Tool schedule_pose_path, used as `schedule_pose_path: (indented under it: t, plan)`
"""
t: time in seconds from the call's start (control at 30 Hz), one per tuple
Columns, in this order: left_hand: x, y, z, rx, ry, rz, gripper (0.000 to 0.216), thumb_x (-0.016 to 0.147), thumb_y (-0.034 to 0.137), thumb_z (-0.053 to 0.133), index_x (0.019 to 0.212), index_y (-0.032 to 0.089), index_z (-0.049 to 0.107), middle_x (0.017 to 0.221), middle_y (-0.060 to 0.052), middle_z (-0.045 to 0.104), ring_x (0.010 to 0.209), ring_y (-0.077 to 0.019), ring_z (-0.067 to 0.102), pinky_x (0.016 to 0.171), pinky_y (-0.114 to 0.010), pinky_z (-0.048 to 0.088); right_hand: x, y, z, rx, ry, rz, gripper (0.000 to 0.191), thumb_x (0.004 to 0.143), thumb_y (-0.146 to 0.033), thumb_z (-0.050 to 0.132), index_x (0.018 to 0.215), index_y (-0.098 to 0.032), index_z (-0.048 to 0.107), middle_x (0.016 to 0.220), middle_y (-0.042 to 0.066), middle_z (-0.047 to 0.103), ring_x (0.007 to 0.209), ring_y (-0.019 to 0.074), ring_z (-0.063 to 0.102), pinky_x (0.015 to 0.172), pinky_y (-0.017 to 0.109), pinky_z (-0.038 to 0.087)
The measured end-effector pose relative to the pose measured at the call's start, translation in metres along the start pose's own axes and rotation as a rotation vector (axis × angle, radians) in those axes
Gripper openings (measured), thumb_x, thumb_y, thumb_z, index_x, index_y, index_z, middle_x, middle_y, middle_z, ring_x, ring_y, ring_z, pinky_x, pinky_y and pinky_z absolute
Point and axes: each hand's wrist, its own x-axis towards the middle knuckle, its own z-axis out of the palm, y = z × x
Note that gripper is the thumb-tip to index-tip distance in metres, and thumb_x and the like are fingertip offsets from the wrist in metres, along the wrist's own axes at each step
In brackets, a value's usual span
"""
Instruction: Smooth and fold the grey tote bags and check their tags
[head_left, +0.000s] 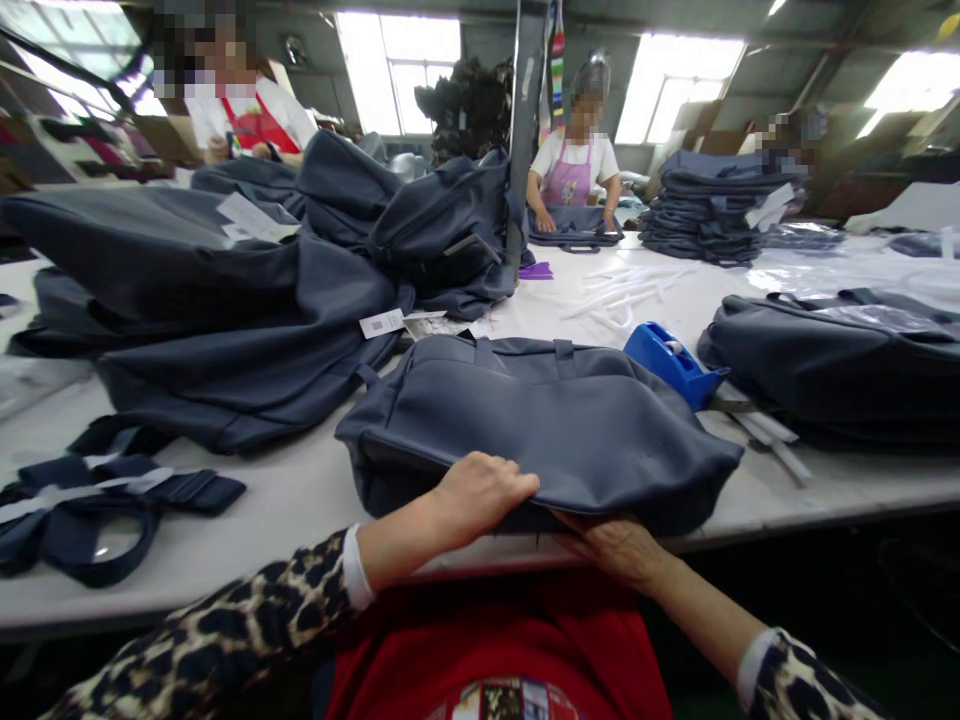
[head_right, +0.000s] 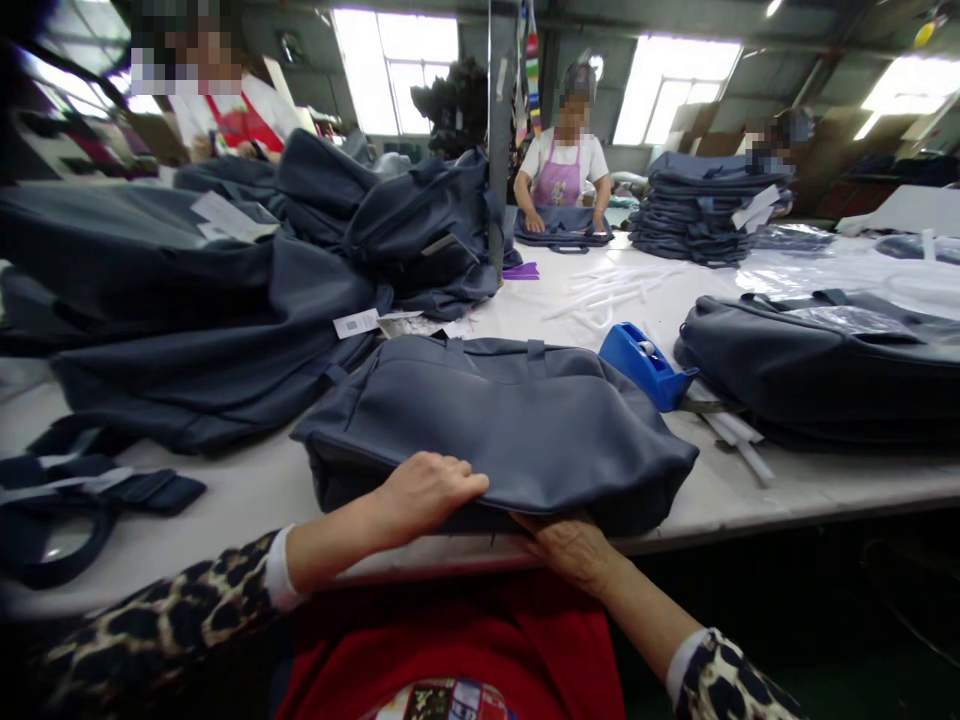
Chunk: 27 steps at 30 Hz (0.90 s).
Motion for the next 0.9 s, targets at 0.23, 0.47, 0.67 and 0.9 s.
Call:
schedule_pose_path:
  t: [0.23, 0.47, 0.67, 0.9]
  plan:
    - [-0.033, 0.036, 0.073, 0.217, 0.416, -0.106, 0.02, 0.094, 0.007, 0.041, 0.093, 0.014, 0.059, 0.122, -0.022, 0.065, 0.108, -0.0269, 0.067, 0.088, -0.036, 0.056, -0.006, 0.0, 0.014, 0.056, -0.062, 0.031, 0.032, 0.099, -0.035, 0.051, 0.13, -0.032, 0.06, 0.115, 0.0, 0.072, 0.089, 0.015, 0.069, 0.082, 0.027, 0.052]
    - [-0.039, 0.035, 0.085, 0.165, 0.492, -0.143, 0.031, 0.091, 0.003, 0.034, 0.096, 0.016, 0.061, 0.128, -0.018, 0.065, 0.114, -0.0245, 0.066, 0.095, -0.034, 0.056, -0.01, -0.016, -0.047, 0.013, 0.174, 0.026, 0.016, 0.097, -0.022, 0.054, 0.106, -0.02, 0.067, 0.086, 0.002, 0.072, 0.076, 0.0145, 0.064, 0.073, 0.028, 0.048]
    - [-0.038, 0.035, 0.087, 0.18, 0.522, -0.145, 0.031, 0.091, 0.003, 0.034, 0.095, 0.016, 0.062, 0.127, -0.017, 0.066, 0.113, -0.0241, 0.067, 0.094, -0.034, 0.057, -0.049, 0.015, -0.11, -0.411, 0.368, 0.241, 0.029, 0.09, -0.016, 0.066, 0.118, -0.018, 0.063, 0.113, 0.01, 0.068, 0.109, 0.0256, 0.058, 0.099, 0.042, 0.042]
    - [-0.039, 0.034, 0.091, 0.191, 0.504, -0.143, 0.032, 0.094, 0.005, 0.033, 0.097, 0.016, 0.063, 0.128, -0.017, 0.065, 0.115, -0.0236, 0.066, 0.096, -0.034, 0.056, -0.06, 0.044, -0.102, -0.445, 0.253, 0.159, 0.023, 0.096, -0.01, 0.05, 0.111, -0.016, 0.065, 0.111, 0.009, 0.07, 0.108, 0.0247, 0.058, 0.104, 0.044, 0.037]
